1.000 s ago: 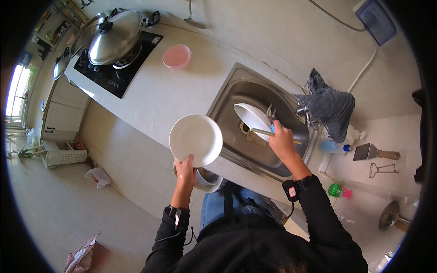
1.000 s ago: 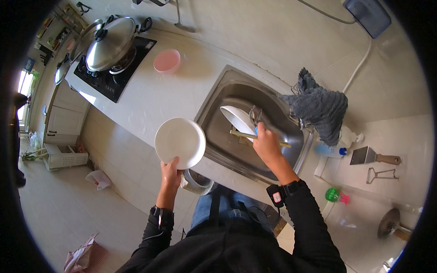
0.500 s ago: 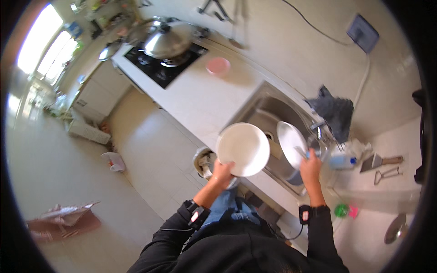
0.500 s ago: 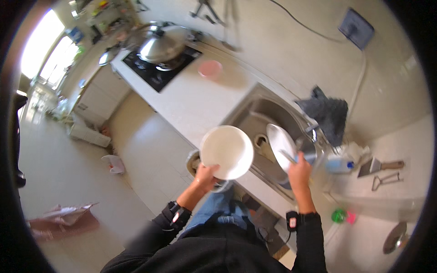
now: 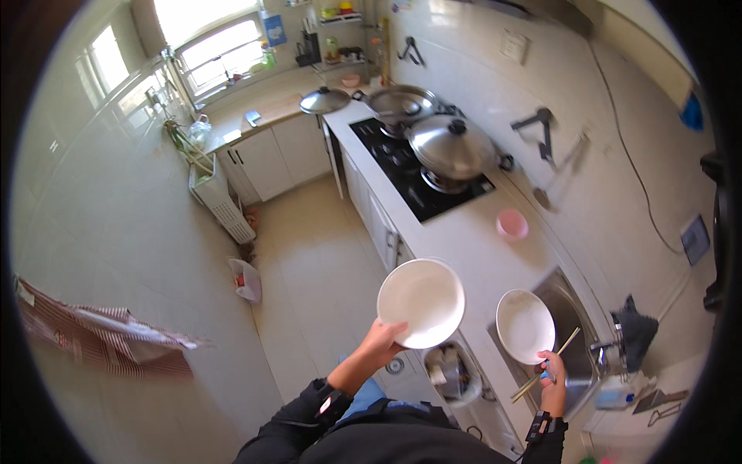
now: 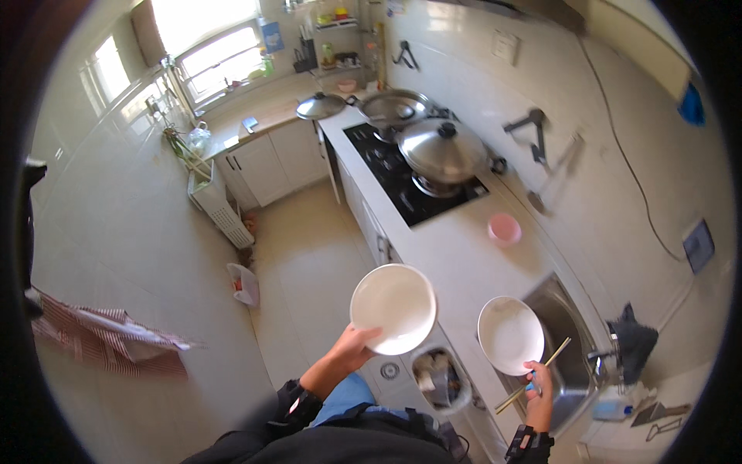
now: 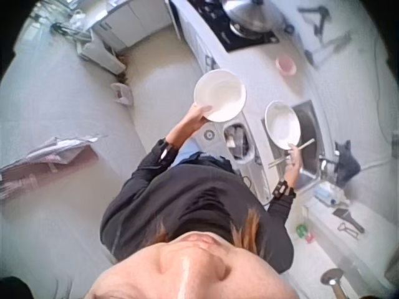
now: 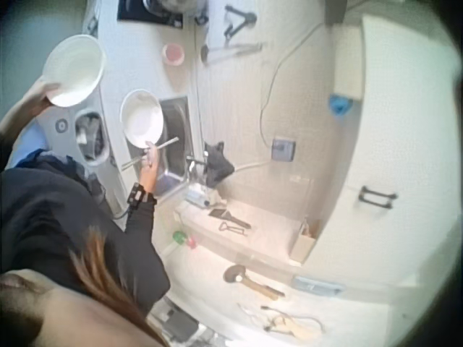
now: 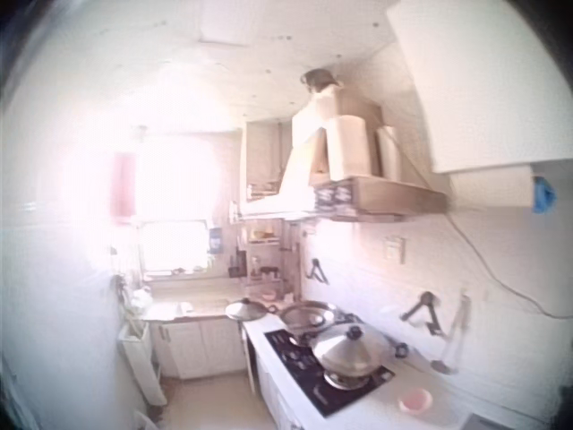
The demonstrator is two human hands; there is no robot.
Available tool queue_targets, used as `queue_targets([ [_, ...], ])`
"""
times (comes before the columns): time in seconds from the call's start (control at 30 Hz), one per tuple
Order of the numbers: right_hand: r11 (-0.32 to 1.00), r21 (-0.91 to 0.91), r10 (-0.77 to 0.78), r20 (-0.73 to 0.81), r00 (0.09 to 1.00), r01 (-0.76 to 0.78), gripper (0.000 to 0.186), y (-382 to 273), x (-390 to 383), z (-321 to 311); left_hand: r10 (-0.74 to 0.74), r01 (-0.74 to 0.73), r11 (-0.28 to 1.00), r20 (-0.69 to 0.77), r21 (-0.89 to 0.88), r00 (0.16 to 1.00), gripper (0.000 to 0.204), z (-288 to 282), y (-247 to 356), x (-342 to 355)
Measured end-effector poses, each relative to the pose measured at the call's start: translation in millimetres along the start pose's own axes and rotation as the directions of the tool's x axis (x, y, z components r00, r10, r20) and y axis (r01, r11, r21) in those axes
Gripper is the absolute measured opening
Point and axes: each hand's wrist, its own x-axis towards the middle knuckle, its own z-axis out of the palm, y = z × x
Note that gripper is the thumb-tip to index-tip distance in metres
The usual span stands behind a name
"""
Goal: The person washes several bowls, chopsticks, and a small pink bowl in the kitchen sink using a sponge and running water. After rinsing, the person places the cleaned items on the counter and into a drawer, then wipes a black cutting board with a cloth.
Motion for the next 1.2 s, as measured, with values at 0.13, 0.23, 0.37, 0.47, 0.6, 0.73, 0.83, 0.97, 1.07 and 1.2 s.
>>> queue_targets([
  [0.13, 0.998, 0.058, -0.048, 0.190, 0.981, 0.037, 0.015, -12, -11, 140, 0.098, -0.100, 0.995, -0.086, -0.020, 0.991, 0.046, -87, 97, -2],
  [0.23, 0.993, 0.047, -0.111, 0.183, 0.977, 0.104, 0.016, -21, -37, 242, 0.154, -0.158, 0.987, -0.171, -0.005, 0.973, 0.048, -142, 166, -3],
  [0.37, 0.995, -0.065, -0.059, 0.281, 0.958, 0.080, 0.018, -41, -46, 374, 0.262, -0.276, 0.960, -0.205, -0.041, 0.943, 0.050, -201, 239, 15],
  [0.47, 0.992, -0.113, -0.022, 0.263, 0.965, 0.053, 0.016, -55, -27, 470, 0.259, -0.293, 0.950, -0.255, -0.105, 0.932, 0.051, -250, 285, 46],
  [0.6, 0.988, -0.099, -0.072, 0.405, 0.911, 0.121, 0.015, -79, 2, 610, 0.291, -0.358, 0.926, -0.369, -0.125, 0.883, 0.055, -312, 354, 93],
  [0.73, 0.957, -0.201, -0.079, 0.521, 0.850, 0.212, 0.013, -118, 21, 770, 0.315, -0.418, 0.900, -0.475, -0.126, 0.822, 0.057, -368, 441, 132],
  [0.83, 0.917, -0.238, -0.105, 0.629, 0.770, 0.319, 0.011, -142, 20, 883, 0.339, -0.473, 0.868, -0.515, -0.152, 0.787, 0.059, -408, 509, 156],
  [0.97, 0.948, -0.169, -0.080, 0.692, 0.718, 0.268, 0.009, -156, 18, 1031, 0.388, -0.579, 0.795, -0.581, -0.183, 0.716, 0.050, -460, 593, 195],
  [1.07, 0.954, -0.168, -0.051, 0.727, 0.685, 0.250, 0.010, -155, 24, 1130, 0.377, -0.584, 0.793, -0.616, -0.170, 0.692, 0.050, -504, 649, 227],
  [1.2, 0.956, -0.198, 0.002, 0.744, 0.668, 0.218, 0.013, -148, 34, 1260, 0.372, -0.593, 0.780, -0.613, -0.200, 0.697, 0.055, -564, 728, 291],
])
